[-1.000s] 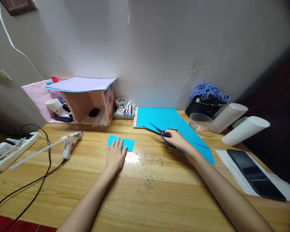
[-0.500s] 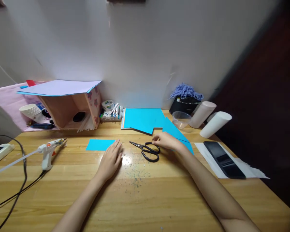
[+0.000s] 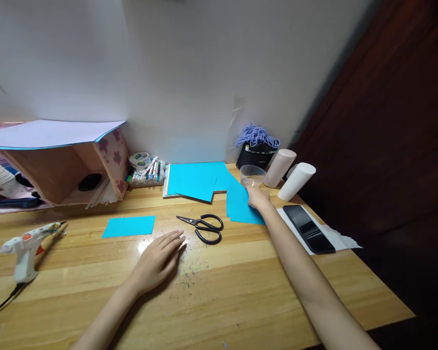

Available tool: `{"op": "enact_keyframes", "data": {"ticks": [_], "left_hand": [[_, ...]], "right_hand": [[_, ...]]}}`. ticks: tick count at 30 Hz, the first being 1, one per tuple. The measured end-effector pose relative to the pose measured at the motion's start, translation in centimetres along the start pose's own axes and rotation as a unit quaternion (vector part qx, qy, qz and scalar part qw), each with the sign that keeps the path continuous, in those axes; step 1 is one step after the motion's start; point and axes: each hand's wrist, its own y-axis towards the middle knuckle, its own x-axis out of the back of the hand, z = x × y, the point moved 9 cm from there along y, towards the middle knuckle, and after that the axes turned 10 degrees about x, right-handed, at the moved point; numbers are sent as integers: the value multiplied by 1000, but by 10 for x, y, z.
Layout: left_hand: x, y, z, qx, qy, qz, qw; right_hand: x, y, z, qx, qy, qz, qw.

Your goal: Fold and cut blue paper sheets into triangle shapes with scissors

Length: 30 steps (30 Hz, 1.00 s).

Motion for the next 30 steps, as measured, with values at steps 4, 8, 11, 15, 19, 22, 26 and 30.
{"op": "enact_keyframes", "data": {"ticks": [4,8,11,15,19,22,26,30], "left_hand": [[1,0,5,11,-13,-2,1000],[4,1,9,26,-27,-2,999],[7,1,9,31,-35,-4,999],[10,0,11,45,-61,-7,997],[11,-2,17,72,-108,-12,992],[11,-4,23,114,-183,-15,976],[0,-8,34,187,-391,39,900],[-3,-9,49,231,-533,50,813]], "right_hand": [[1,5,-6,4,5,-4,1000],[-1,7,-10,20,24,-2,999],[4,7,-7,47,49,-9,998],[33,2,3,89,103,-52,989],[85,-22,23,160,297,-172,926],[97,-41,54,212,410,-130,878],[82,-59,109,282,446,-6,849],[52,-74,160,371,420,126,818]]}}
